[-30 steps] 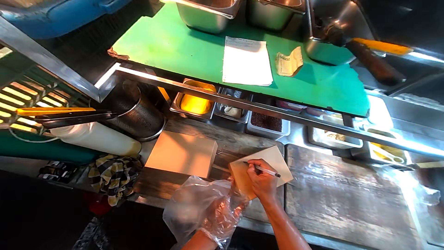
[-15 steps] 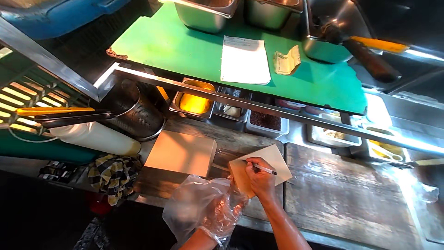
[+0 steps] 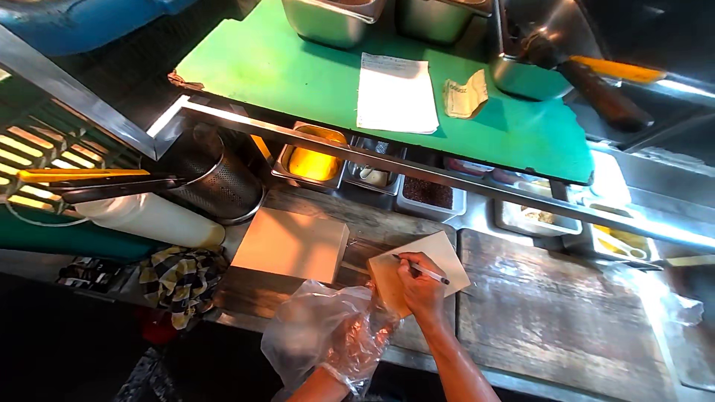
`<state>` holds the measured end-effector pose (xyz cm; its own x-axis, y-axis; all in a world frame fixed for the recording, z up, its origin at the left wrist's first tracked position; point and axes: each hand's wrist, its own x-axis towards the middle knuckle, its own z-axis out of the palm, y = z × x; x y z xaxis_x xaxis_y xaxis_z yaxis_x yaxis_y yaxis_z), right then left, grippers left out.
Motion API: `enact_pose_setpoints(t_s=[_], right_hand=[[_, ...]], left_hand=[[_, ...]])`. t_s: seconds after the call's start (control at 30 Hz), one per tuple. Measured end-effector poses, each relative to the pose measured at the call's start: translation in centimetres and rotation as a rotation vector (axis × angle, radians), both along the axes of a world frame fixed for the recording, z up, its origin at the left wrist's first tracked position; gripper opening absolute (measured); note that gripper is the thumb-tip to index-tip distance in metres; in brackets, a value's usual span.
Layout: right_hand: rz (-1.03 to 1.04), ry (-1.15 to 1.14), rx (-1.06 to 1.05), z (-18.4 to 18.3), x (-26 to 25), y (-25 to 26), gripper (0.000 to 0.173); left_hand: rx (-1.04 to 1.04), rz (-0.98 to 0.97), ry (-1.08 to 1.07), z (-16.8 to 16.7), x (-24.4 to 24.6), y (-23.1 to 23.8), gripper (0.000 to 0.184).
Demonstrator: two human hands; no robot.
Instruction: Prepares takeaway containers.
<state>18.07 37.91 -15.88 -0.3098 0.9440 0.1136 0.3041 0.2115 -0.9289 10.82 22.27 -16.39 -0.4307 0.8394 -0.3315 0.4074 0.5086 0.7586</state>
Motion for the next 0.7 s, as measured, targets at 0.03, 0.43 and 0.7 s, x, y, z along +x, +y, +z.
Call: enact_pose_setpoints(t_s=[0.03, 0.43, 0.7], right_hand=[[-0.020, 0.014, 0.024, -0.09, 0.01, 0.02, 0.010], [-0.064, -0.033, -0.007, 0.11, -0.11, 0.01, 0.010], [-0.091, -0.057, 0.017, -0.04, -0.31, 0.02, 0.010]], left_hand=[[-0.011, -0.007, -0.001, 0.10, -0.10, 0.06, 0.083], [-0.050, -0.021, -0.014, 0.24, -0.11, 0.11, 0.080], [-0.088, -0.021, -0.041, 0.91, -0.69, 0.14, 0.087]])
